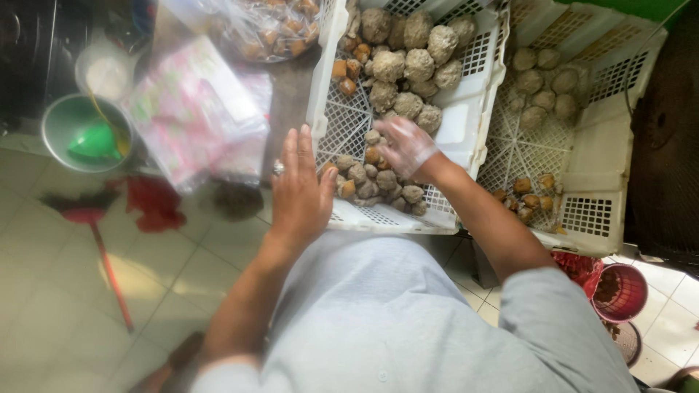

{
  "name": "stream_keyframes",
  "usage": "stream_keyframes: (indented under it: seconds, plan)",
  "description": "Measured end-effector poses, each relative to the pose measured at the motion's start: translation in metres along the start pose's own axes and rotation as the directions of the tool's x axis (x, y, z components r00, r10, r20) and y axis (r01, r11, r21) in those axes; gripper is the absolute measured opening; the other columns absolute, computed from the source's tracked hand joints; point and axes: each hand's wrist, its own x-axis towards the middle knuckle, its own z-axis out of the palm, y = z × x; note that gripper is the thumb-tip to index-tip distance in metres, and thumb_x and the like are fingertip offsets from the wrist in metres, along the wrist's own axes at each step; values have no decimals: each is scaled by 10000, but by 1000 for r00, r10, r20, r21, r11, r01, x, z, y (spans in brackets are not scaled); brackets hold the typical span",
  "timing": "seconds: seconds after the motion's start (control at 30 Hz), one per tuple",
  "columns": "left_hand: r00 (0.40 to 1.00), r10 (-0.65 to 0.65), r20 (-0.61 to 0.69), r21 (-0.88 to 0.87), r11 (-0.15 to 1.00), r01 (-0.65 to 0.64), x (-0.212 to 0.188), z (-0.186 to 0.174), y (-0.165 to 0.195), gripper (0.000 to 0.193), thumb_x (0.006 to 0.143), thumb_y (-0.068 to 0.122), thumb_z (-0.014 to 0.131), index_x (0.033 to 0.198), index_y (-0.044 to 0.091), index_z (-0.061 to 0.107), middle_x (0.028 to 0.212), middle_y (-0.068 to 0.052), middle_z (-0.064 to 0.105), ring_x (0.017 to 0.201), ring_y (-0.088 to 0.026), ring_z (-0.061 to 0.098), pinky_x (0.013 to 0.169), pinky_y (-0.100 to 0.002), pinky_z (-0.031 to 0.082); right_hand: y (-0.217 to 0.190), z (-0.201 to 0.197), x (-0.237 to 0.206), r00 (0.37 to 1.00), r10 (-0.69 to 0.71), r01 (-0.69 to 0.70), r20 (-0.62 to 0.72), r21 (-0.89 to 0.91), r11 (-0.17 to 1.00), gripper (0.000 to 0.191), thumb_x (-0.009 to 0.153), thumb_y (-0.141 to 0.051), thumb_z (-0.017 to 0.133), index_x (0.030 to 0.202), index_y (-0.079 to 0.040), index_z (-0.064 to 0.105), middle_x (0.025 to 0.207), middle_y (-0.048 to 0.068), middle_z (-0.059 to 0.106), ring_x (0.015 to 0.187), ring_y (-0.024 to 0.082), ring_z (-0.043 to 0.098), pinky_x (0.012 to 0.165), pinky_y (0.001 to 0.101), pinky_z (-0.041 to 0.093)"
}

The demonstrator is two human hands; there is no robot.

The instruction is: The person opens a clear plastic bag and places meatballs by hand from a white plastic crate into the bag, working through several crates of meatballs. They occasionally rearrange the meatballs in the crates and continue filling the bag with meatballs.

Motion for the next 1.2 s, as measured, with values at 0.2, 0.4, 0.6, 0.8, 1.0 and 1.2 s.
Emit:
stream_keyframes:
  seconds: [0.2, 0.4, 0.6, 0.8, 1.0, 1.2]
  plan:
    - [984, 3, -178, 11, 1000, -1, -9, 14, -3, 501, 1052, 136, 552, 1493, -80, 456, 1375, -294, 603, 1182, -421, 664, 969, -483, 537, -47, 5, 125, 931, 362, -356, -55, 95, 930, 786, 907, -344, 728, 1550, -107, 344, 1616, 314, 183, 1443, 442, 362, 1186, 438, 383]
    - [980, -95, -173, -165, 984, 66, -3, 5, 10, 433, 1036, 100, 556, 1426, -86, 524, 1186, -297, 693, 965, -416, 723, 838, -473, 571, -36, 16, 111, 987, -113, 126, -117, 106, 986, 551, 962, -102, 611, 1488, 10, 492, 1614, 279, 368, 1447, 433, 383, 1161, 488, 377]
    - [978, -110, -175, -226, 972, 69, 7, 4, 11, 393, 1044, 85, 547, 1401, -77, 533, 1214, -291, 674, 993, -433, 708, 847, -474, 566, 96, -35, 61, 949, -28, -59, -313, -268, 962, 406, 952, -187, 751, 1337, -95, 660, 1386, 186, 600, 1301, 385, 544, 1116, 529, 454]
    - [977, -155, -144, -228, 966, 120, 12, 10, 15, 389, 1049, 105, 545, 1400, -61, 541, 1235, -290, 658, 1008, -452, 682, 854, -490, 548, 95, -18, 98, 972, -176, 111, -157, -352, 929, 450, 926, -290, 781, 1333, -130, 677, 1401, 234, 571, 1242, 413, 539, 1053, 604, 397]
    - [973, -180, -146, -217, 965, 146, 13, 14, 17, 387, 1049, 122, 546, 1390, -60, 553, 1240, -285, 661, 1013, -452, 681, 858, -494, 545, 97, -10, 121, 992, -95, 64, -77, -332, 941, 196, 959, -236, 750, 1120, -136, 700, 1267, 163, 633, 1087, 381, 610, 918, 561, 519]
    - [978, -166, -126, -276, 953, 126, 7, 6, 9, 391, 1059, 132, 520, 1390, -74, 544, 1253, -289, 655, 1031, -446, 685, 877, -485, 553, 104, -29, 72, 958, -231, 159, -170, -356, 921, 309, 967, -89, 692, 1273, -71, 650, 1236, 172, 594, 1144, 360, 610, 939, 490, 598]
